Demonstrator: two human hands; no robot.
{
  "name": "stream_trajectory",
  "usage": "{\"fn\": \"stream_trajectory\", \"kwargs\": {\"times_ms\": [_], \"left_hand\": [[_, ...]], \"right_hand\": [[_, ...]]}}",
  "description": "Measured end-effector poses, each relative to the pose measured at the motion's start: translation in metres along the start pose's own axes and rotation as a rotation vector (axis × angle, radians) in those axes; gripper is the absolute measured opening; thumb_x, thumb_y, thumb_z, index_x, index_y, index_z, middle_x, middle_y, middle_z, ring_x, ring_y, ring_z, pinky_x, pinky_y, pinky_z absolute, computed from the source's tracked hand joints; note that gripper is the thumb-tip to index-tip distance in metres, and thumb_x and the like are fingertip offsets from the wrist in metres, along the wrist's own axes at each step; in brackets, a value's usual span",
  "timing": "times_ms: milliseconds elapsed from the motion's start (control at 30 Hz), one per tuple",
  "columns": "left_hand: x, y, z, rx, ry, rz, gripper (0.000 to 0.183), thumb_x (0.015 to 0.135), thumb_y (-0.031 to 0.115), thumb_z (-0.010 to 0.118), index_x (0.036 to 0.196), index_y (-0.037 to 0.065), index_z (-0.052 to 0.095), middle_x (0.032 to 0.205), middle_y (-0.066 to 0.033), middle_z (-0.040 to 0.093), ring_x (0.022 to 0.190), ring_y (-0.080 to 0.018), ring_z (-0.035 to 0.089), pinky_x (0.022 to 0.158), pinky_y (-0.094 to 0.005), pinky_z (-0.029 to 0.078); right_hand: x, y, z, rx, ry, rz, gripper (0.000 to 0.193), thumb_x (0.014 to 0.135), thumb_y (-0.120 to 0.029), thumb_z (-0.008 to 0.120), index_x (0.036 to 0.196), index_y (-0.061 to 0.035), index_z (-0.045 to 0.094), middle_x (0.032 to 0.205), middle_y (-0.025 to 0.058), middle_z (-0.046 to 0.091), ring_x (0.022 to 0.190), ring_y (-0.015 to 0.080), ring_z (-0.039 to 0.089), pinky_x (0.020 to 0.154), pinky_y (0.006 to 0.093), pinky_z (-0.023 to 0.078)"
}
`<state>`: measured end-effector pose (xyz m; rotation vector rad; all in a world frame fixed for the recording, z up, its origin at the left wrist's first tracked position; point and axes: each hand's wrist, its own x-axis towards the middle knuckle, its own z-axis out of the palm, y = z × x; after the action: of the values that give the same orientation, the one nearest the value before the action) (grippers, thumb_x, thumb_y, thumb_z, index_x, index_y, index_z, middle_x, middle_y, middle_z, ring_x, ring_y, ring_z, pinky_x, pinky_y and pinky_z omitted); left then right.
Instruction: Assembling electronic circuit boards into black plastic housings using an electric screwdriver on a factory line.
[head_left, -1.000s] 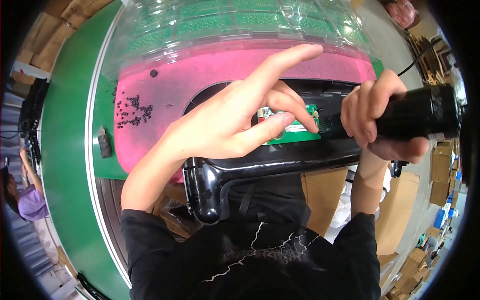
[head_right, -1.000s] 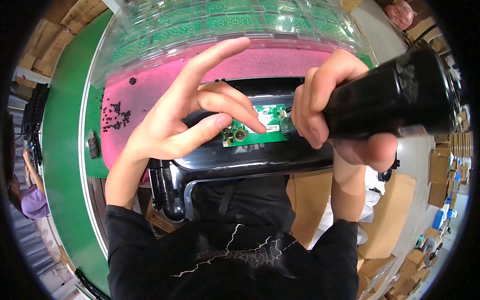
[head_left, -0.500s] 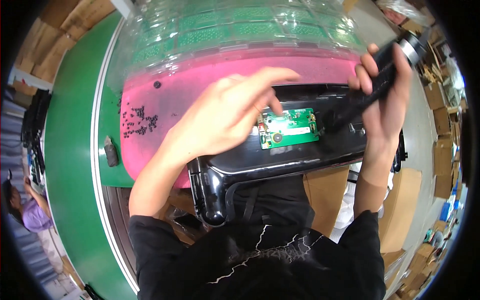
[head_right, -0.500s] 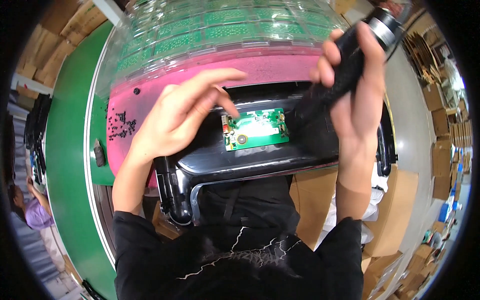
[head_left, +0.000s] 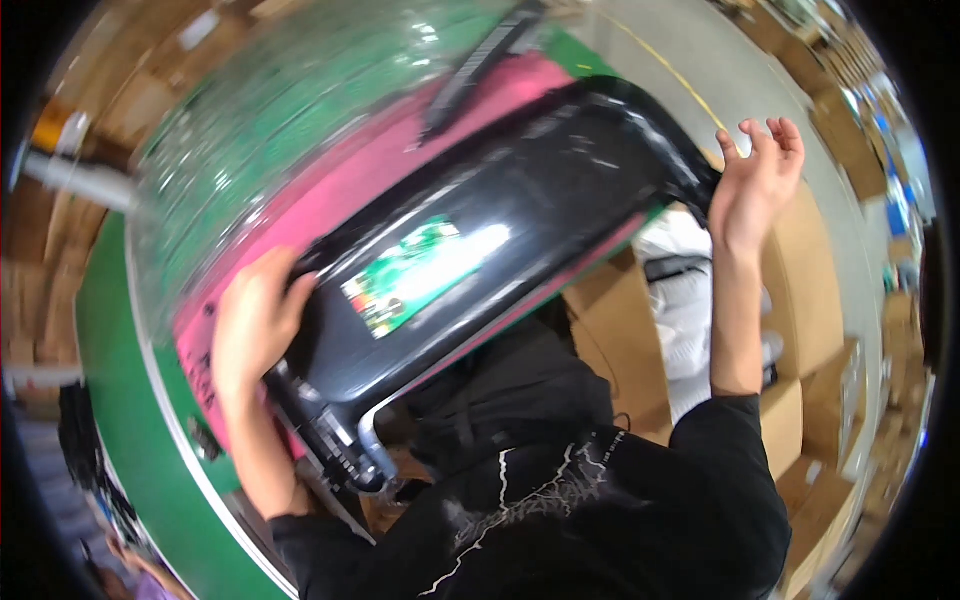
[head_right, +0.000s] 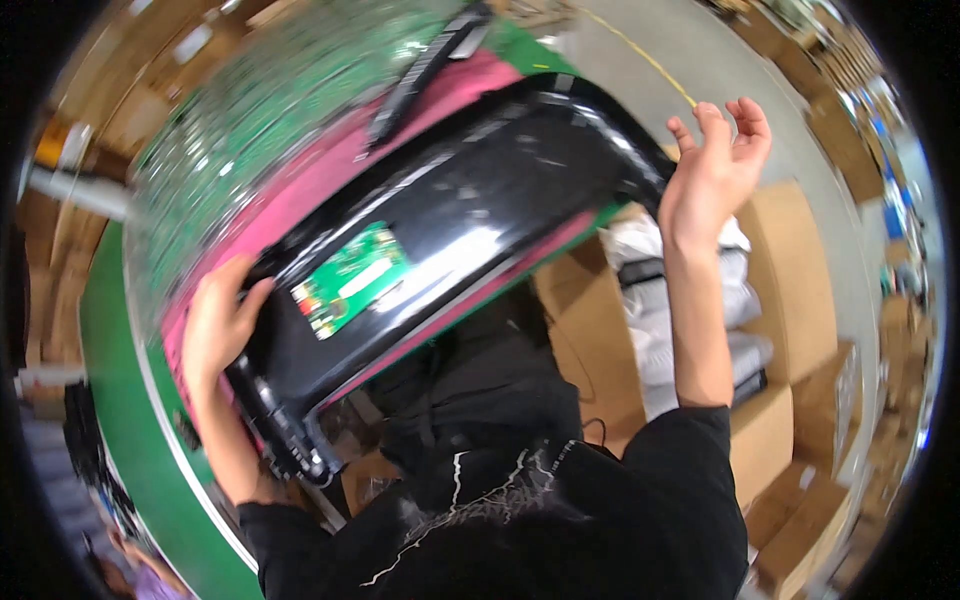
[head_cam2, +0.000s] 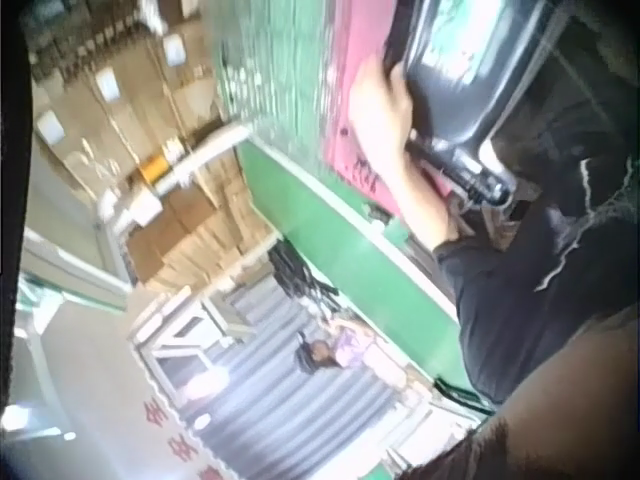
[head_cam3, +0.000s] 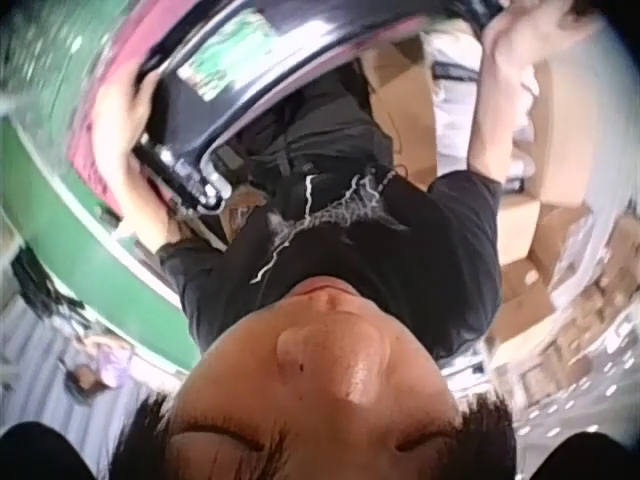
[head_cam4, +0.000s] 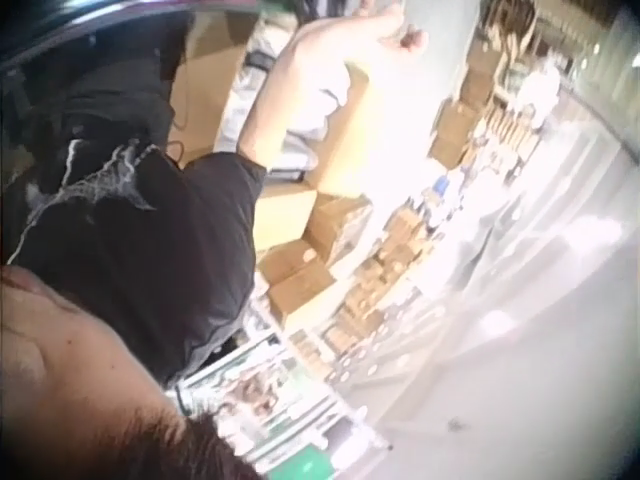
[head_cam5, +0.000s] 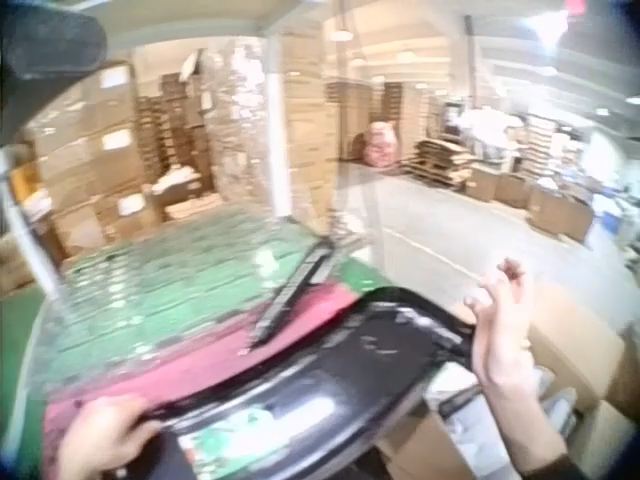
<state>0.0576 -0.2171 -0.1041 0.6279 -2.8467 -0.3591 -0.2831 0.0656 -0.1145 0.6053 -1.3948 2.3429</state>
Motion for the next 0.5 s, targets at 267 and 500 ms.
{"fn": "stream_trajectory", "kwargs": {"times_ms": [267,500], "left_hand": [[-0.034,0.014,-0.020,-0.003,0.081,-0.138,0.012,0.096,0.004,0.055,0.093,-0.007,0.057,0.080,-0.0198,0.054,0.071,-0.0328,0.055,0.068,-0.0383,0.045],[-0.120,0.035,-0.050,0.338,0.739,-0.092,0.018,0.095,0.008,0.058,0.081,-0.002,0.066,0.076,-0.0076,0.062,0.065,-0.0207,0.055,0.062,-0.0335,0.048]], "right_hand": [[-0.025,0.136,-0.289,-1.446,0.196,-0.003,0.066,0.075,-0.010,0.068,0.129,0.0092,0.036,0.126,0.0279,0.040,0.118,0.0409,0.041,0.106,0.0449,0.034],[-0.160,0.169,-0.374,-1.828,-0.059,0.235,0.060,0.087,-0.023,0.060,0.133,0.0099,0.042,0.134,0.0297,0.046,0.131,0.0433,0.041,0.111,0.0499,0.032]]}}
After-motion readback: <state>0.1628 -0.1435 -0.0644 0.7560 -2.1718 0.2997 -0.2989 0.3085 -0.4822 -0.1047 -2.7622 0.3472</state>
